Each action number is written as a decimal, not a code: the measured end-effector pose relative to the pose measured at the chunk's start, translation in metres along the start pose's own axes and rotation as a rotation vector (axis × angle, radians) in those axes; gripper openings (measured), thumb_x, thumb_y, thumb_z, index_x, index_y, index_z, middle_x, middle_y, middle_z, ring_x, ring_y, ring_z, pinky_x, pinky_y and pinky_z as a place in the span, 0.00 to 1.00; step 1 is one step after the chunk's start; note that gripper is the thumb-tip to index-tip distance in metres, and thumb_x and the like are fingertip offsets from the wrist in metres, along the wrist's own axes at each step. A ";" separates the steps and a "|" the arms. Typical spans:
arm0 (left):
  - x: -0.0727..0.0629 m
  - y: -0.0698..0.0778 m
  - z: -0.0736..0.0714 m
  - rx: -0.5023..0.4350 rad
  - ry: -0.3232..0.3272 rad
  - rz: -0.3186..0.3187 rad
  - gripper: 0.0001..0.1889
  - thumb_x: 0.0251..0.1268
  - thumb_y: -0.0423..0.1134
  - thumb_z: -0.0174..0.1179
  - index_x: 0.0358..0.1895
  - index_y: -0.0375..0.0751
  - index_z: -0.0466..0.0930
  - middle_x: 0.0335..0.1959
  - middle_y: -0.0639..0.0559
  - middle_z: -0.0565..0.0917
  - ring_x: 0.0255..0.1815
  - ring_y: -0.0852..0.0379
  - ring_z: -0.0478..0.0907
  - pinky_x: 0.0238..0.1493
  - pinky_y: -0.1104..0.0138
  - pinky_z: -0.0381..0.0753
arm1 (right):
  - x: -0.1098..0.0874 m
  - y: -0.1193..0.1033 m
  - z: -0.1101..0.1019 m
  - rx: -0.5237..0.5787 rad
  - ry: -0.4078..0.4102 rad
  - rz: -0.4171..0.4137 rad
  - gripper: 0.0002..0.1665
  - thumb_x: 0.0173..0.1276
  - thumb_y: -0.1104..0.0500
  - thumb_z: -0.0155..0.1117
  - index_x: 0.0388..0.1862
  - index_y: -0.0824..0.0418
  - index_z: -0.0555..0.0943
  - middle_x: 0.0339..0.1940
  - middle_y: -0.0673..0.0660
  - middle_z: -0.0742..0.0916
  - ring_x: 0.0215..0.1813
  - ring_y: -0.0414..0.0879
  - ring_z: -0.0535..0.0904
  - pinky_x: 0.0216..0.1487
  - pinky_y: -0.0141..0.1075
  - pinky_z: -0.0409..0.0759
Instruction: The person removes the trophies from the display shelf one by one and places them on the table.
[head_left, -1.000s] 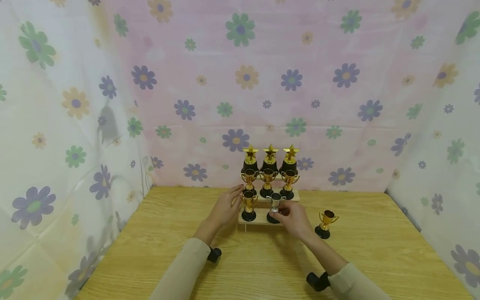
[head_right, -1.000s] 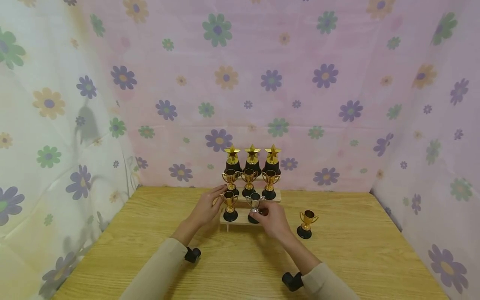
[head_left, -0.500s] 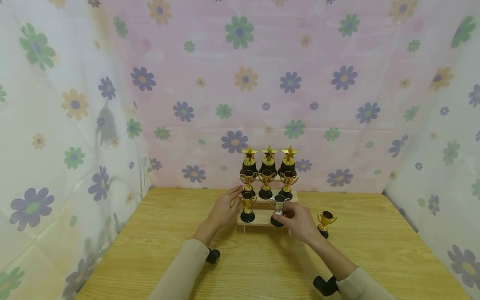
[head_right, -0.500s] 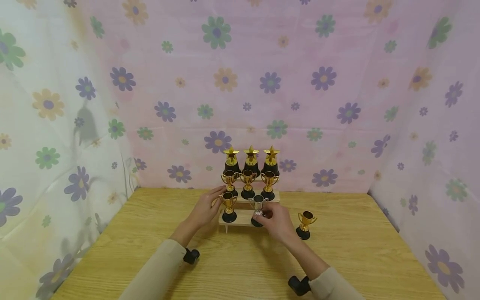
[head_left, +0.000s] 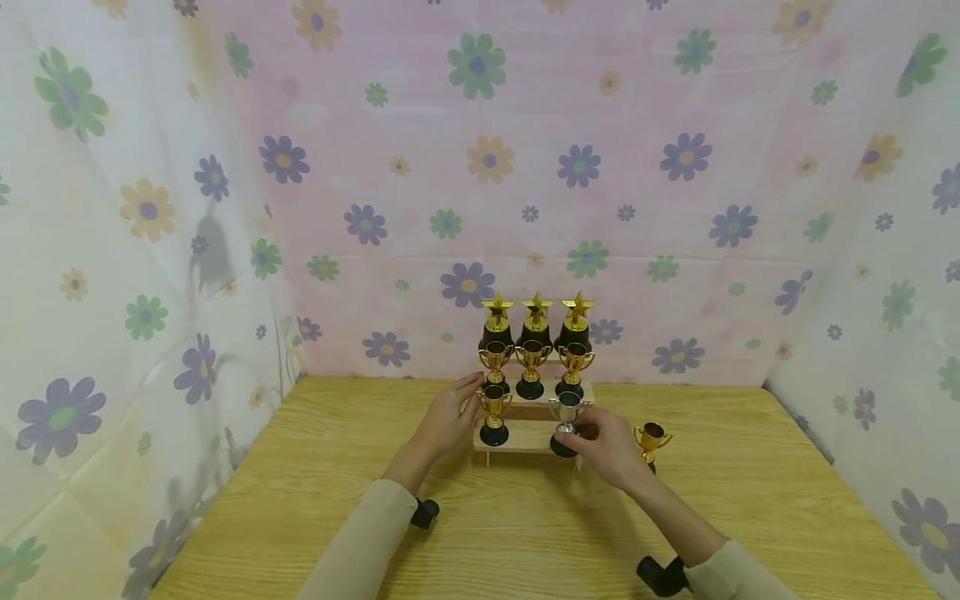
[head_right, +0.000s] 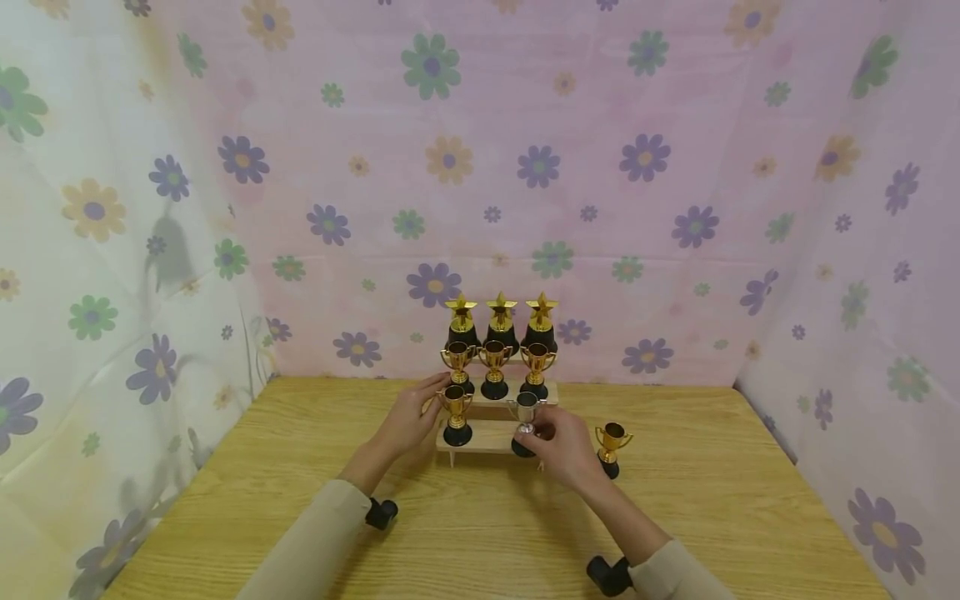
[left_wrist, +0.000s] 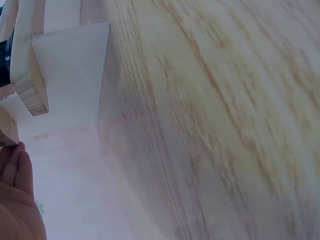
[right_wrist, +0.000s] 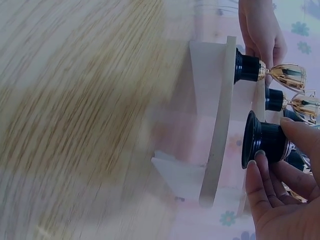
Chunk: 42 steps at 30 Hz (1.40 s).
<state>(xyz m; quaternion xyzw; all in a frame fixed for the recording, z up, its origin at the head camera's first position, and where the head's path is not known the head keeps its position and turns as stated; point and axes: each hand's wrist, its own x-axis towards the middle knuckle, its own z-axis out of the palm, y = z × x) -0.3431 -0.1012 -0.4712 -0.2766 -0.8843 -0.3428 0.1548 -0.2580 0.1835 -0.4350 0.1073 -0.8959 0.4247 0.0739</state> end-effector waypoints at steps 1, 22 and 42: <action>0.000 0.000 0.000 0.003 -0.002 -0.002 0.22 0.82 0.36 0.48 0.72 0.30 0.72 0.73 0.38 0.73 0.74 0.39 0.69 0.72 0.49 0.71 | 0.000 0.000 -0.001 0.002 -0.002 0.005 0.09 0.67 0.56 0.75 0.38 0.61 0.87 0.36 0.52 0.86 0.37 0.43 0.84 0.37 0.36 0.84; -0.001 -0.003 0.002 -0.001 0.005 0.010 0.22 0.83 0.37 0.48 0.72 0.31 0.72 0.72 0.37 0.73 0.73 0.40 0.70 0.72 0.50 0.71 | -0.015 0.014 -0.020 -0.030 0.004 0.014 0.12 0.67 0.55 0.75 0.40 0.64 0.88 0.35 0.53 0.87 0.36 0.43 0.83 0.34 0.35 0.82; 0.000 -0.004 0.002 0.018 0.012 0.015 0.22 0.82 0.36 0.48 0.72 0.34 0.72 0.72 0.40 0.74 0.73 0.42 0.70 0.73 0.51 0.71 | -0.024 0.024 -0.032 -0.039 0.002 0.070 0.13 0.68 0.54 0.74 0.41 0.63 0.88 0.37 0.54 0.88 0.37 0.44 0.84 0.36 0.37 0.84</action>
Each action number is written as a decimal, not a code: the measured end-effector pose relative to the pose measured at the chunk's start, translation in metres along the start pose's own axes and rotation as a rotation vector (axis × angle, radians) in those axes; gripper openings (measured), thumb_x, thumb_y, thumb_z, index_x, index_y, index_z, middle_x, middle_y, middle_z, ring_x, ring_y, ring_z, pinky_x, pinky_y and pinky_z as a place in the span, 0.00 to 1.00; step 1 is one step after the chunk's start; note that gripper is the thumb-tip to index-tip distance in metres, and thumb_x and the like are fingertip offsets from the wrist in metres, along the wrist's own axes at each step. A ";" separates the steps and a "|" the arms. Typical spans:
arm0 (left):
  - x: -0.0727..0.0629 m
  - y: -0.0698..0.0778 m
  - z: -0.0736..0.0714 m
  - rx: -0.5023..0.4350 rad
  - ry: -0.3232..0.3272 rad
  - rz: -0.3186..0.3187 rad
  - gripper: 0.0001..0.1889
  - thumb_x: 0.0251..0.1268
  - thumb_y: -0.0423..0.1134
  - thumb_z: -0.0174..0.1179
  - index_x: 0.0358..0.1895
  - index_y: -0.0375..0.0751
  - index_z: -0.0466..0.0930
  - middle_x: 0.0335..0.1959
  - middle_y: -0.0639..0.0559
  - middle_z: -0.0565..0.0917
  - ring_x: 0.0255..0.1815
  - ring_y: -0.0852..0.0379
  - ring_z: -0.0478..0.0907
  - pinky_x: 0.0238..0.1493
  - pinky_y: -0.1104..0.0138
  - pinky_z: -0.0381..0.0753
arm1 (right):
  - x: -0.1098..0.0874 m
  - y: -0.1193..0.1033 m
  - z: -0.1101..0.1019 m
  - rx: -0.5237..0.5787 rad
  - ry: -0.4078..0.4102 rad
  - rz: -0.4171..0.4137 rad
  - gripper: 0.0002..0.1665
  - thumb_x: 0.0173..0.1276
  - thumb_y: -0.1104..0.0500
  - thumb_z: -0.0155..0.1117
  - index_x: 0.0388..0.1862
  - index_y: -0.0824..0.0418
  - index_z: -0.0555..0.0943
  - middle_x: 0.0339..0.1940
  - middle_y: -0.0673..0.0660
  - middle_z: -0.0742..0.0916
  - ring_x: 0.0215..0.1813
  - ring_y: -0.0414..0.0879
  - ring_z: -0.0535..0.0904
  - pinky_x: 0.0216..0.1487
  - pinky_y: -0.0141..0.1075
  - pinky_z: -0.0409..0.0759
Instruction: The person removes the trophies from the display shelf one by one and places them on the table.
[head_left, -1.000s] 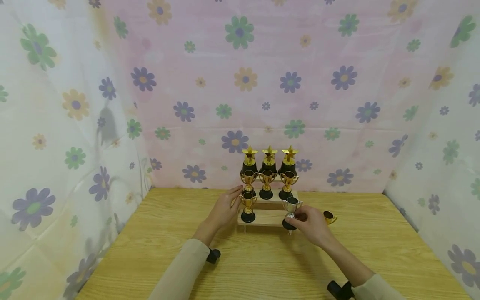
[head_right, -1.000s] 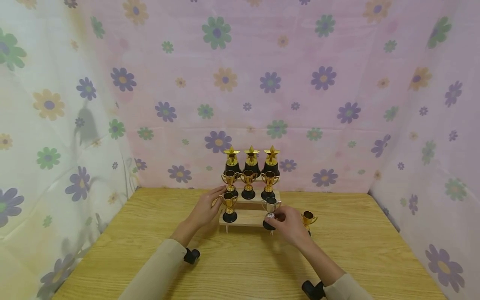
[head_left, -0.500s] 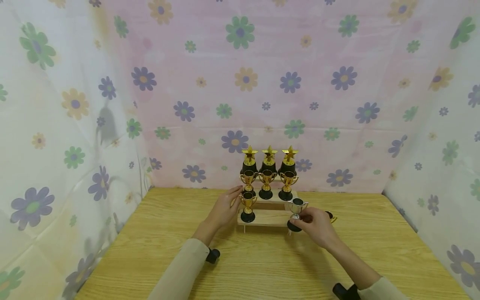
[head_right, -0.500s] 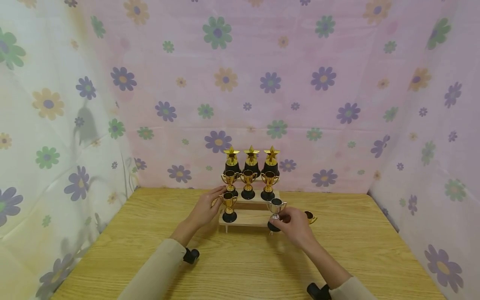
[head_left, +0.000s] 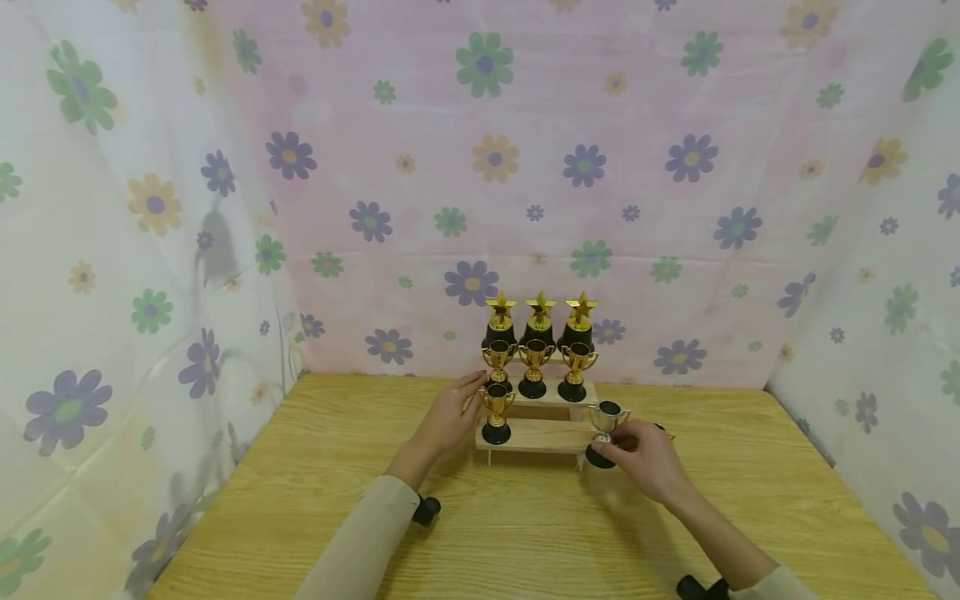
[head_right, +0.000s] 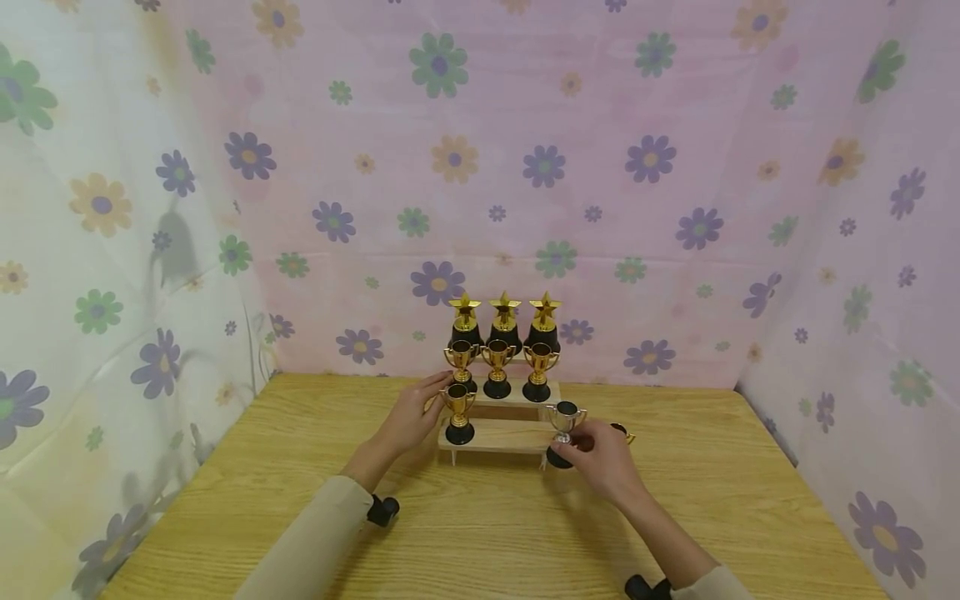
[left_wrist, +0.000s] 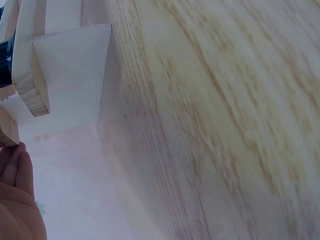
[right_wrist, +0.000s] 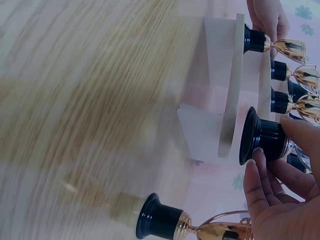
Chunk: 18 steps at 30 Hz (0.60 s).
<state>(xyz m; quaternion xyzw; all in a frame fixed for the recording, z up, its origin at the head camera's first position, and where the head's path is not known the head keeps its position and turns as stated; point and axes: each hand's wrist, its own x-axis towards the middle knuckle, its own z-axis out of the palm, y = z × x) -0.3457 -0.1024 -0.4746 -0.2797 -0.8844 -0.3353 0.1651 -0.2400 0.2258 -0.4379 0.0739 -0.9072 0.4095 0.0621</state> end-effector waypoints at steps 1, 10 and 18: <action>0.000 0.000 0.000 -0.003 0.000 0.001 0.22 0.82 0.36 0.48 0.72 0.34 0.72 0.72 0.39 0.74 0.73 0.41 0.70 0.73 0.51 0.71 | -0.001 0.001 -0.001 -0.002 0.002 0.002 0.13 0.68 0.54 0.74 0.41 0.64 0.88 0.37 0.54 0.88 0.37 0.44 0.84 0.36 0.37 0.84; 0.000 -0.001 0.001 -0.002 0.005 0.009 0.21 0.82 0.35 0.48 0.71 0.31 0.73 0.71 0.36 0.74 0.72 0.39 0.71 0.72 0.50 0.71 | -0.006 0.006 -0.006 -0.011 0.007 0.022 0.16 0.68 0.54 0.74 0.44 0.66 0.88 0.40 0.56 0.88 0.40 0.47 0.84 0.38 0.39 0.85; 0.001 0.000 0.001 0.001 0.012 0.018 0.21 0.82 0.34 0.49 0.71 0.31 0.73 0.71 0.36 0.75 0.72 0.39 0.71 0.72 0.50 0.71 | -0.009 0.013 -0.007 0.000 0.000 0.036 0.15 0.68 0.55 0.74 0.44 0.66 0.88 0.39 0.56 0.88 0.39 0.46 0.85 0.37 0.37 0.85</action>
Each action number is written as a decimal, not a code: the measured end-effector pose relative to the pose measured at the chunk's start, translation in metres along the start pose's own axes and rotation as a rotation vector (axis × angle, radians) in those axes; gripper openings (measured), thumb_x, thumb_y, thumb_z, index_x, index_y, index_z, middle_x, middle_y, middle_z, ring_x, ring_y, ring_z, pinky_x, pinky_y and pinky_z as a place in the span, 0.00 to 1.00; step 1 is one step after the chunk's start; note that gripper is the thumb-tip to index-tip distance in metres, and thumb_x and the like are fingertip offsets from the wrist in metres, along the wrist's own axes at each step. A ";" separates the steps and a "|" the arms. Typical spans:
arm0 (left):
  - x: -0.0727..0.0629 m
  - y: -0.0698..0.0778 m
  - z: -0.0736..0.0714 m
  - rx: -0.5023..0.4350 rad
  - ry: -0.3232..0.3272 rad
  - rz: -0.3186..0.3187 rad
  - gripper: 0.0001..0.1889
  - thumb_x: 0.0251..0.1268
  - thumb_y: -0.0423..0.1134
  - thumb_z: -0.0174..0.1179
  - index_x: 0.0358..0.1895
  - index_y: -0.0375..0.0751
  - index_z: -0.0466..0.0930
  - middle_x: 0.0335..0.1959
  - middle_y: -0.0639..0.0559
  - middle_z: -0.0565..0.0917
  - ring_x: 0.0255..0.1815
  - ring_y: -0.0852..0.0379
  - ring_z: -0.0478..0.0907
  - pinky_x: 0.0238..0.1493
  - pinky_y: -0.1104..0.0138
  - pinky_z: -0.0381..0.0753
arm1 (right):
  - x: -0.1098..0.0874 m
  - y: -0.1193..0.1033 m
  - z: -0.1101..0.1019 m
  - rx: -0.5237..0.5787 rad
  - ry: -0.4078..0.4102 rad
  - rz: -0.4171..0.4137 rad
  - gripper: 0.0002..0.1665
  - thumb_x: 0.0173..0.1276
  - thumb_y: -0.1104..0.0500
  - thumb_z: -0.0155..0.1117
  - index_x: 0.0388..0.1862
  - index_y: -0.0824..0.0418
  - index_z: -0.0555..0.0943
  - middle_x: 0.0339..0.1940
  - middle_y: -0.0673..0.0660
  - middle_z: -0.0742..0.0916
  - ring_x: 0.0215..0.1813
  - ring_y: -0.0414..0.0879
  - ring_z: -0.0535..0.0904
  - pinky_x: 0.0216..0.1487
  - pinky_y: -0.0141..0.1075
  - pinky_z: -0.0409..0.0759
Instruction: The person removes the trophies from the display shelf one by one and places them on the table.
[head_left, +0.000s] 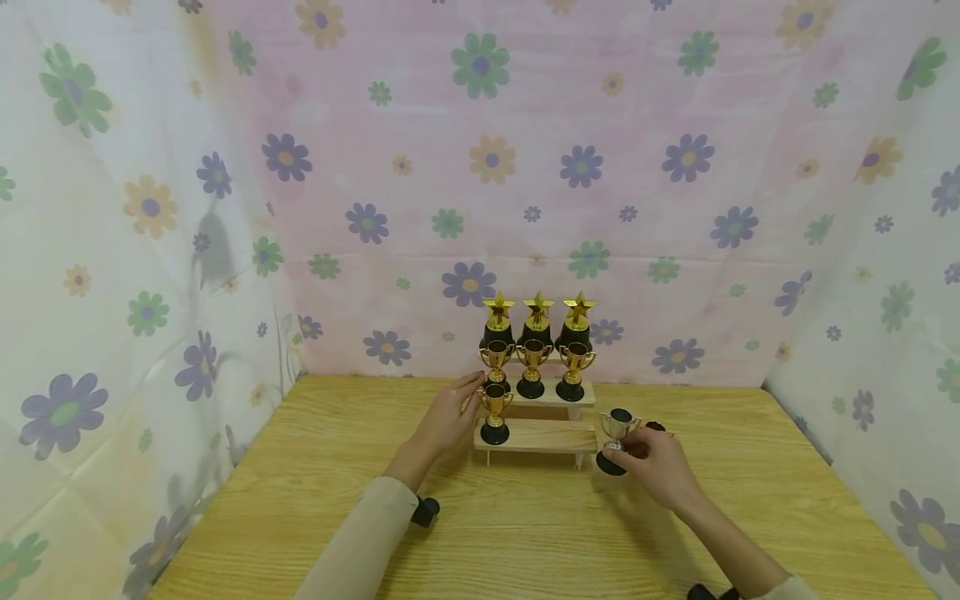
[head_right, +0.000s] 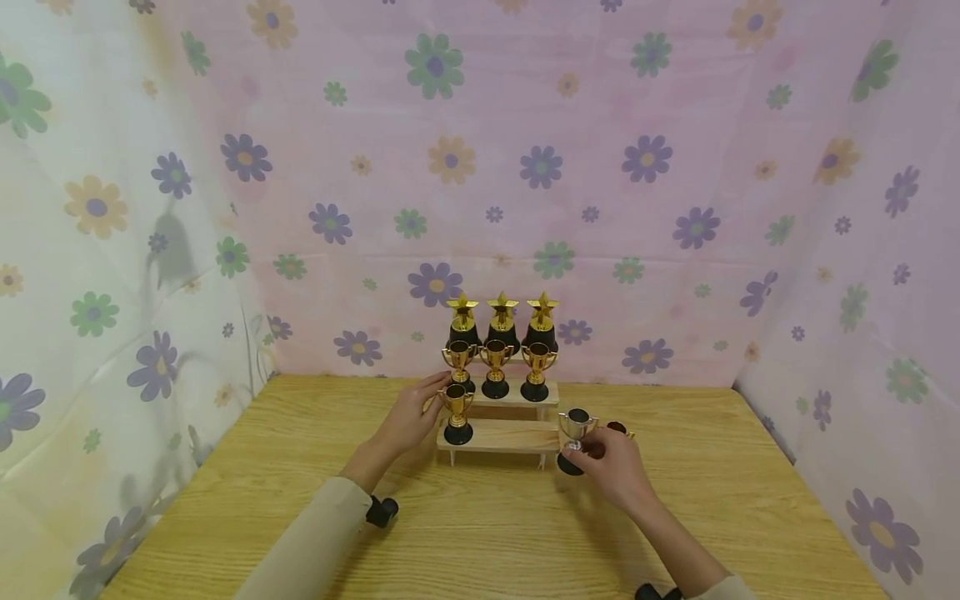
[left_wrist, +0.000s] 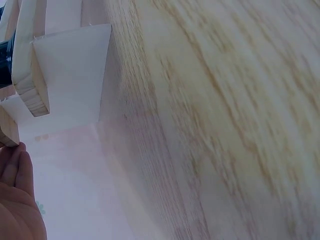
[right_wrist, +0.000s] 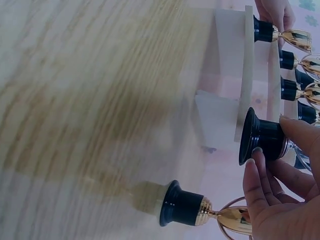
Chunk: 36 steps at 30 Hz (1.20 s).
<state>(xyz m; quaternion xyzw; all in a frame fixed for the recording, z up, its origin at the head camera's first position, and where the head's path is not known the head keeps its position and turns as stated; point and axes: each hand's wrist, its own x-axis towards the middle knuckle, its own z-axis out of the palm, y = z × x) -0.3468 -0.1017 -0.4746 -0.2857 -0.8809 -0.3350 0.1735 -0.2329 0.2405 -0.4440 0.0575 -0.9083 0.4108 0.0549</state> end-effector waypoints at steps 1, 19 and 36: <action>0.000 0.000 0.000 -0.002 -0.002 0.000 0.21 0.82 0.34 0.49 0.71 0.31 0.73 0.71 0.36 0.75 0.72 0.39 0.71 0.72 0.50 0.71 | -0.001 0.000 0.000 0.004 -0.002 0.006 0.15 0.68 0.55 0.74 0.44 0.66 0.88 0.39 0.56 0.88 0.39 0.46 0.85 0.37 0.37 0.85; 0.000 0.003 -0.002 -0.009 -0.003 0.004 0.21 0.81 0.34 0.49 0.71 0.30 0.73 0.71 0.37 0.74 0.72 0.38 0.72 0.72 0.50 0.72 | -0.005 0.019 0.008 -0.023 -0.044 0.045 0.14 0.66 0.56 0.75 0.41 0.67 0.88 0.36 0.54 0.89 0.38 0.46 0.85 0.39 0.39 0.86; 0.000 0.003 -0.002 -0.021 -0.024 -0.007 0.21 0.82 0.34 0.49 0.70 0.27 0.72 0.72 0.36 0.73 0.72 0.39 0.71 0.71 0.49 0.73 | -0.005 0.029 0.012 0.032 -0.040 0.103 0.11 0.65 0.59 0.76 0.40 0.67 0.87 0.38 0.54 0.88 0.40 0.47 0.85 0.38 0.38 0.85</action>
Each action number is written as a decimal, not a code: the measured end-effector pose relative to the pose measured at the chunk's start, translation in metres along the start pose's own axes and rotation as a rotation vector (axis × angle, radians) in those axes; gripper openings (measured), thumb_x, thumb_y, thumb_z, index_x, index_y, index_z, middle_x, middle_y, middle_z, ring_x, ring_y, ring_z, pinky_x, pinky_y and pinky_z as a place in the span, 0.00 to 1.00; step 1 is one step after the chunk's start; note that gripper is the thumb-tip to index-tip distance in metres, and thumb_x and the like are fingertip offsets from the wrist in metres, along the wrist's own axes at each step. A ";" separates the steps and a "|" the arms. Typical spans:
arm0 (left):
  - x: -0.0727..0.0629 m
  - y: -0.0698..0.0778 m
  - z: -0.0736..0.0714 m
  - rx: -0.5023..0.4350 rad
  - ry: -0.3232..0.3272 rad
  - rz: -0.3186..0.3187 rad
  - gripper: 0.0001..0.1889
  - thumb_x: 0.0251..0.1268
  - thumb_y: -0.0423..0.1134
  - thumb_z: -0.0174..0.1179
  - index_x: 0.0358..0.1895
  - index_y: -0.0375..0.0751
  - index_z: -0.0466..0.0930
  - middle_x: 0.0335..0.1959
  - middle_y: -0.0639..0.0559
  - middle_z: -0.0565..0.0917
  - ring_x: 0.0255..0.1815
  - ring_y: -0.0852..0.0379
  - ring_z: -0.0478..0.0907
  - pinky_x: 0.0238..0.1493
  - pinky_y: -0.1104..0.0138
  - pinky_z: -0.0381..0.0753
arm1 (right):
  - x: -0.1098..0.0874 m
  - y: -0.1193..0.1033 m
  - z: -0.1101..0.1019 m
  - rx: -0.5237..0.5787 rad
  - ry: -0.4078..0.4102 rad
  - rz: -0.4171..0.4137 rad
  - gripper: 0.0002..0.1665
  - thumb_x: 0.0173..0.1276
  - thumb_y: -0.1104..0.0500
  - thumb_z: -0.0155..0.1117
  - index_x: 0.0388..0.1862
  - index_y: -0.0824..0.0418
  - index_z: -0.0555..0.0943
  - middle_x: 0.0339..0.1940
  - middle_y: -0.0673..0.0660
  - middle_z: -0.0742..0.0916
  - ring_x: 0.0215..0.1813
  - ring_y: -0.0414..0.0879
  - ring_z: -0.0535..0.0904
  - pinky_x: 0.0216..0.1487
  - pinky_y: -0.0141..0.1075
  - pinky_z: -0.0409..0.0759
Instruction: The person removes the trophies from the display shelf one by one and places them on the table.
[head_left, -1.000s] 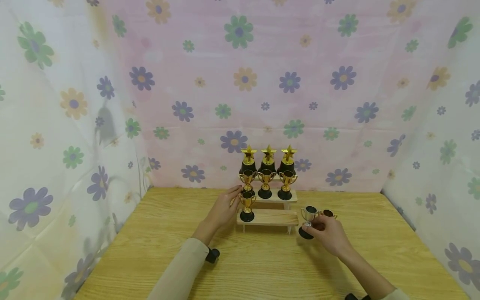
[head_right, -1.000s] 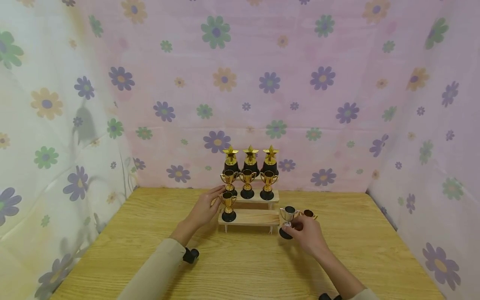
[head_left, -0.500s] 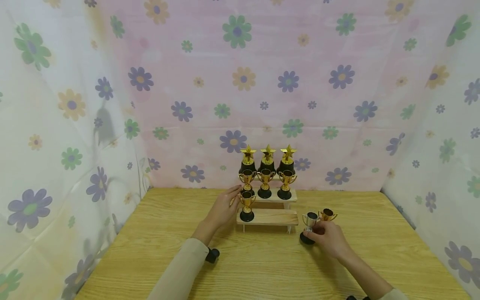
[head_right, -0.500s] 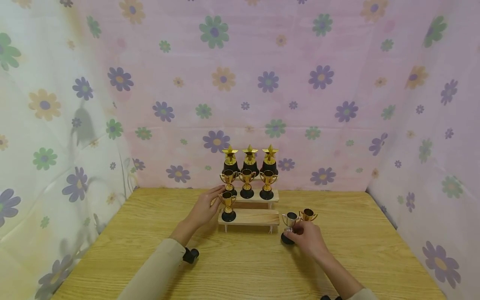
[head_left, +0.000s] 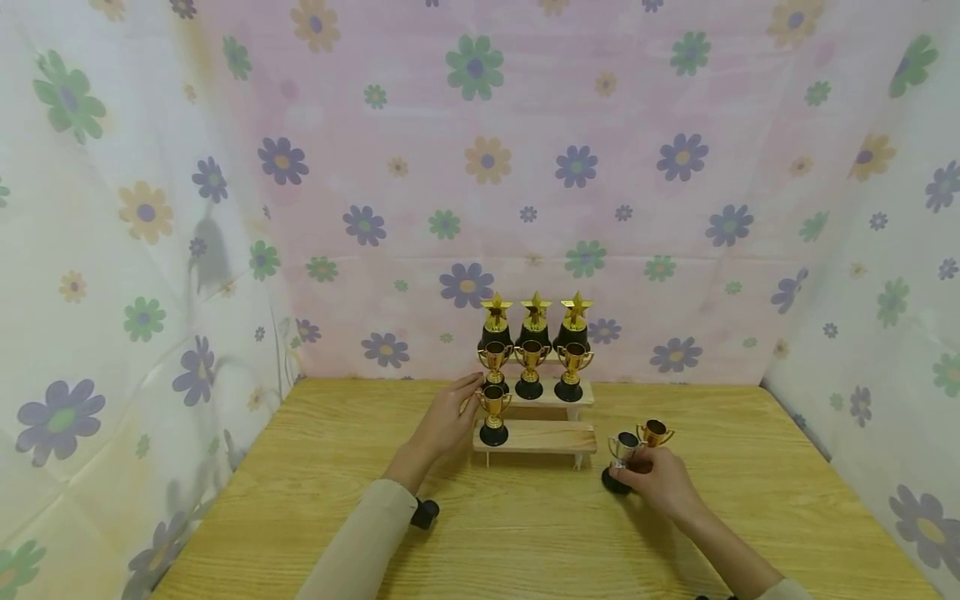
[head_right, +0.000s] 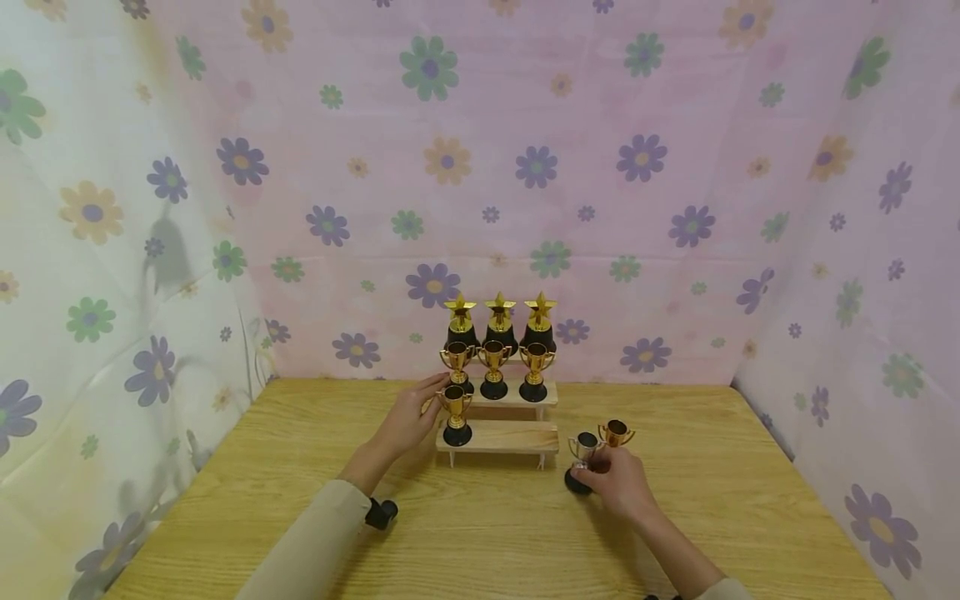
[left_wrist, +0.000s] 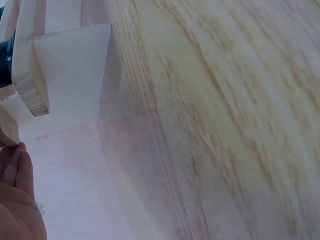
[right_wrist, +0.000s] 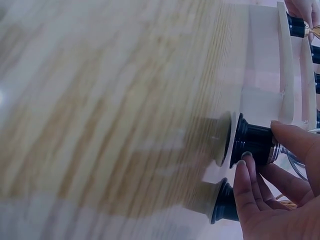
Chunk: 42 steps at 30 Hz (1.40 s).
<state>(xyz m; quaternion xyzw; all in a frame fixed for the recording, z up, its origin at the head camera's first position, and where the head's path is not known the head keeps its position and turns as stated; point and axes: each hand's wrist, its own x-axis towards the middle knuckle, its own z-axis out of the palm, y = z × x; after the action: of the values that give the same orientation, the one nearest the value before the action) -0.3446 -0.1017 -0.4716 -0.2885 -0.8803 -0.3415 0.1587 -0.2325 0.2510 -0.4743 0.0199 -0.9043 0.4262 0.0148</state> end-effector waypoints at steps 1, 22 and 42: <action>0.000 0.000 0.000 -0.003 0.000 -0.002 0.21 0.82 0.34 0.49 0.70 0.27 0.72 0.72 0.36 0.73 0.73 0.39 0.70 0.71 0.49 0.72 | 0.000 0.001 0.000 0.000 0.000 0.005 0.12 0.65 0.59 0.76 0.40 0.67 0.87 0.38 0.54 0.88 0.40 0.47 0.85 0.38 0.38 0.85; -0.001 -0.002 0.000 -0.008 0.004 -0.016 0.22 0.82 0.35 0.49 0.71 0.30 0.72 0.72 0.37 0.74 0.73 0.39 0.70 0.73 0.49 0.70 | -0.001 0.004 -0.001 0.049 -0.025 0.057 0.14 0.65 0.58 0.76 0.41 0.68 0.87 0.36 0.54 0.89 0.38 0.46 0.84 0.37 0.39 0.84; -0.001 -0.002 -0.001 0.005 -0.008 -0.018 0.22 0.82 0.35 0.49 0.73 0.33 0.71 0.73 0.39 0.73 0.74 0.41 0.70 0.72 0.50 0.71 | -0.015 0.010 -0.028 -0.004 -0.087 0.018 0.21 0.63 0.57 0.77 0.49 0.70 0.85 0.41 0.57 0.88 0.42 0.48 0.83 0.39 0.38 0.84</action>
<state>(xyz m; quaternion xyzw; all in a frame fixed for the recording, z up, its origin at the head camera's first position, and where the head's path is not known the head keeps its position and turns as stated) -0.3451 -0.1037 -0.4724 -0.2817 -0.8843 -0.3397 0.1526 -0.2173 0.2793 -0.4645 0.0300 -0.9050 0.4234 -0.0283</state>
